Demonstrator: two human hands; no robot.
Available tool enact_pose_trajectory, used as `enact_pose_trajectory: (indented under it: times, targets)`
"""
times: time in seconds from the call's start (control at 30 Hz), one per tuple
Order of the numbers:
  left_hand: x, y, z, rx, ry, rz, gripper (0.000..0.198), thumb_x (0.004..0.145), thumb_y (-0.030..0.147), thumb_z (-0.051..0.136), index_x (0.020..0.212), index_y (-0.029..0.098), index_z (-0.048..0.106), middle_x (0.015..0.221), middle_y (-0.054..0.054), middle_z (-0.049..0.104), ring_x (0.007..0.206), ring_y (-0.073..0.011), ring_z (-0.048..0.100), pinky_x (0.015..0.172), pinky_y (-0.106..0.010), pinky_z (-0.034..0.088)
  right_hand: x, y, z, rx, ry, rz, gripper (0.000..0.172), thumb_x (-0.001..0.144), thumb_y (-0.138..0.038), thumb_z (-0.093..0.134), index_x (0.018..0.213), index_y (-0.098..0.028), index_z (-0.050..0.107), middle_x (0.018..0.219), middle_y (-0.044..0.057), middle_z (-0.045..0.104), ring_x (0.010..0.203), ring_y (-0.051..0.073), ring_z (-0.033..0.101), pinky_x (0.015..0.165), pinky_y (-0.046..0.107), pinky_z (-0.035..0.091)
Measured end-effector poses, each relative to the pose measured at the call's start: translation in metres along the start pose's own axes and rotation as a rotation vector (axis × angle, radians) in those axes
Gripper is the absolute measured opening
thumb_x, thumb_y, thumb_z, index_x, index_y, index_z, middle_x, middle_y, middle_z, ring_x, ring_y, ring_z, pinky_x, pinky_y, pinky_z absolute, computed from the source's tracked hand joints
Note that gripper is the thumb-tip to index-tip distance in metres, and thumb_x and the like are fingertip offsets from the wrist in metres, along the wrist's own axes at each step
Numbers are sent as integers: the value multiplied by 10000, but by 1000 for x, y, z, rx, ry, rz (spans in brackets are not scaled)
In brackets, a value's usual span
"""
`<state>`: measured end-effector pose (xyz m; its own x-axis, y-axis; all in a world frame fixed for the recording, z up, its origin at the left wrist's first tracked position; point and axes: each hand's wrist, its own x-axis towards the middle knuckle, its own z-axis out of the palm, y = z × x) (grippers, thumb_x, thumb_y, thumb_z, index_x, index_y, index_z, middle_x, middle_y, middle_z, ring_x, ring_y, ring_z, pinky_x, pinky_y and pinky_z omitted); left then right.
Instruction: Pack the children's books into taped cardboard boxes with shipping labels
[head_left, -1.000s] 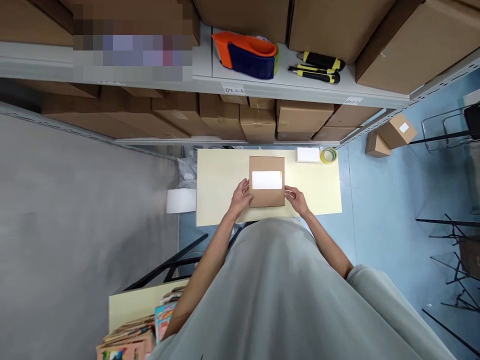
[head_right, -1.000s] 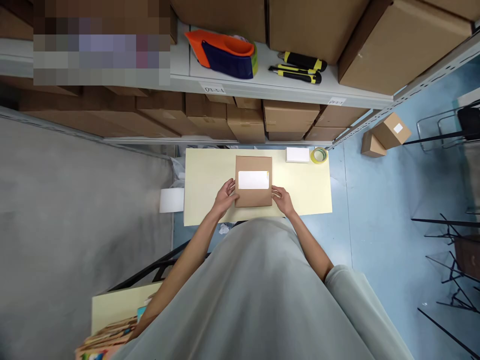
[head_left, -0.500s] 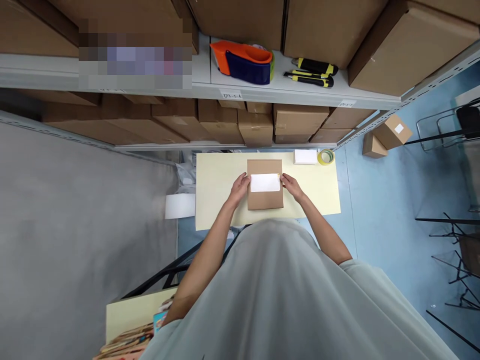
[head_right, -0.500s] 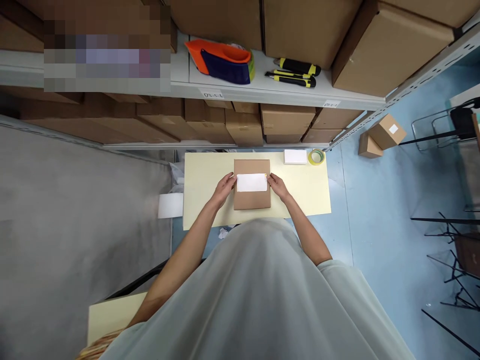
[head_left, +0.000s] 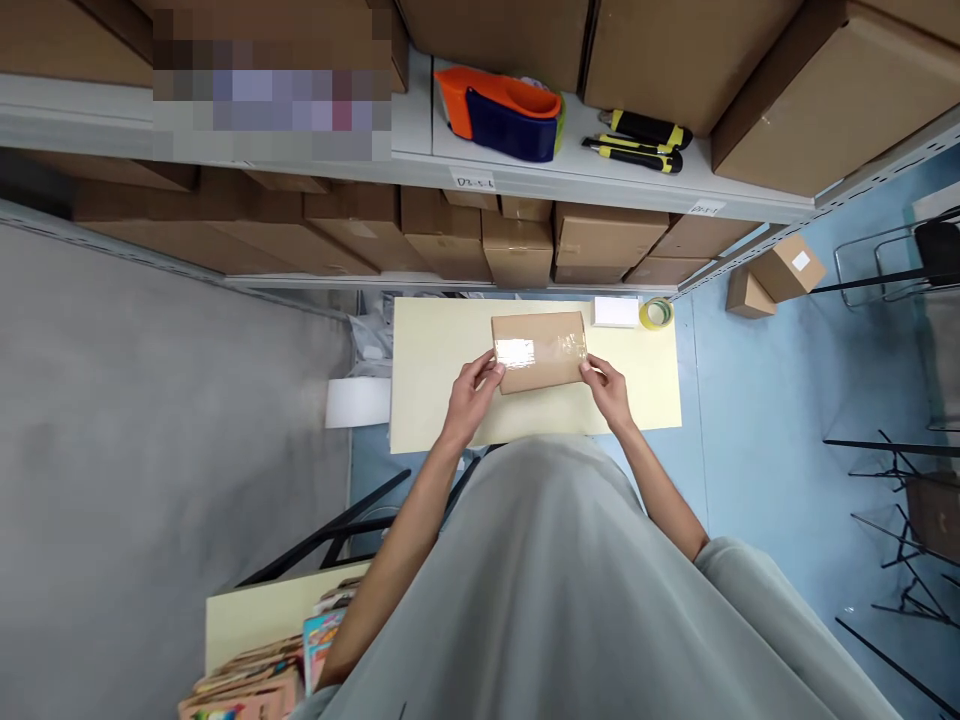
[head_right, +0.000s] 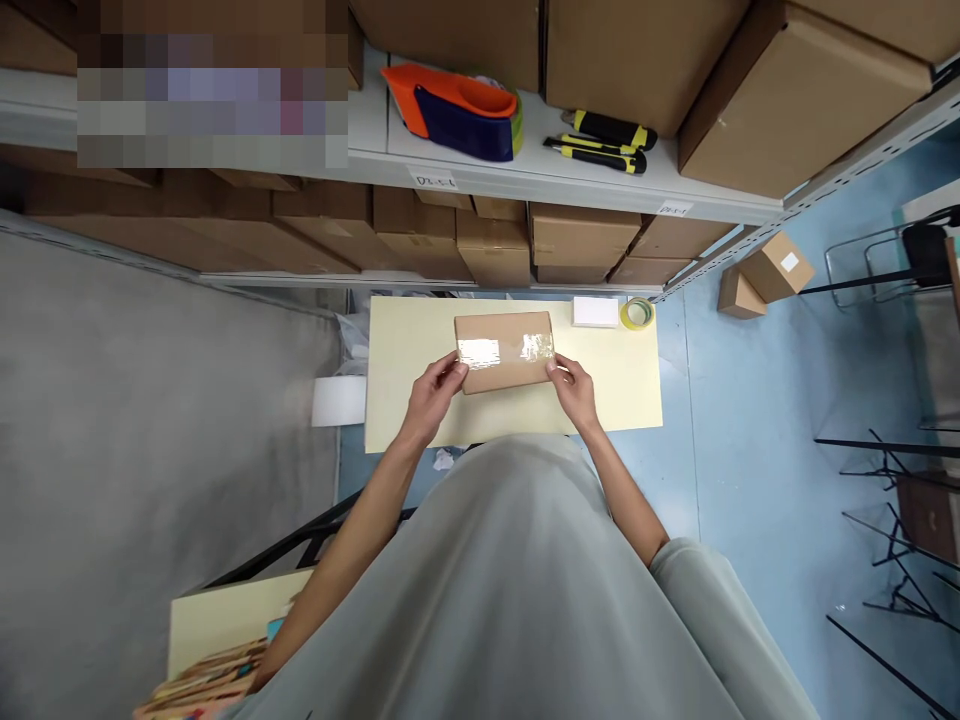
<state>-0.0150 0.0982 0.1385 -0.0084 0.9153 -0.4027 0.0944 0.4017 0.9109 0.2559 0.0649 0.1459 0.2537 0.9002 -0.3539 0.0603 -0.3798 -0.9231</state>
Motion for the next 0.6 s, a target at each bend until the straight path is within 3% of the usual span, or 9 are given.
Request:
enact_pose_trajectory:
  times: [0.17, 0.33, 0.5, 0.6]
  targets:
    - [1, -24, 7, 44, 58, -97, 595, 943, 615, 688, 1415, 255, 710, 1489, -124, 664, 1299, -281, 666, 1168, -429, 520, -1, 16, 9, -61, -16, -24, 732, 872, -781, 724, 1360, -237, 774, 1397, 139, 727, 1334, 340, 667, 1166, 512, 567]
    - [0, -29, 7, 21, 28, -88, 629, 945, 657, 667, 1430, 255, 676, 1532, -123, 643, 1340, -278, 646, 1143, -423, 539, 2, 24, 9, -66, -9, -47, 742, 889, -783, 703, 1373, -224, 771, 1388, 145, 726, 1292, 320, 689, 1151, 487, 576]
    - [5, -31, 2, -24, -12, -106, 730, 994, 804, 464, 1338, 203, 694, 1395, -171, 707, 1313, -302, 673, 1089, -443, 581, -1, 34, -17, -12, -35, -32, 738, 863, -780, 733, 1347, -226, 790, 1446, 123, 723, 1358, 328, 661, 1202, 501, 531]
    - [20, -39, -1, -12, 29, -191, 708, 991, 786, 498, 1333, 194, 681, 1441, -196, 676, 1299, -316, 685, 1062, -452, 598, -8, 42, -46, 44, -5, 20, 755, 871, -778, 723, 1389, -231, 766, 1508, 103, 697, 1403, 337, 631, 1188, 551, 538]
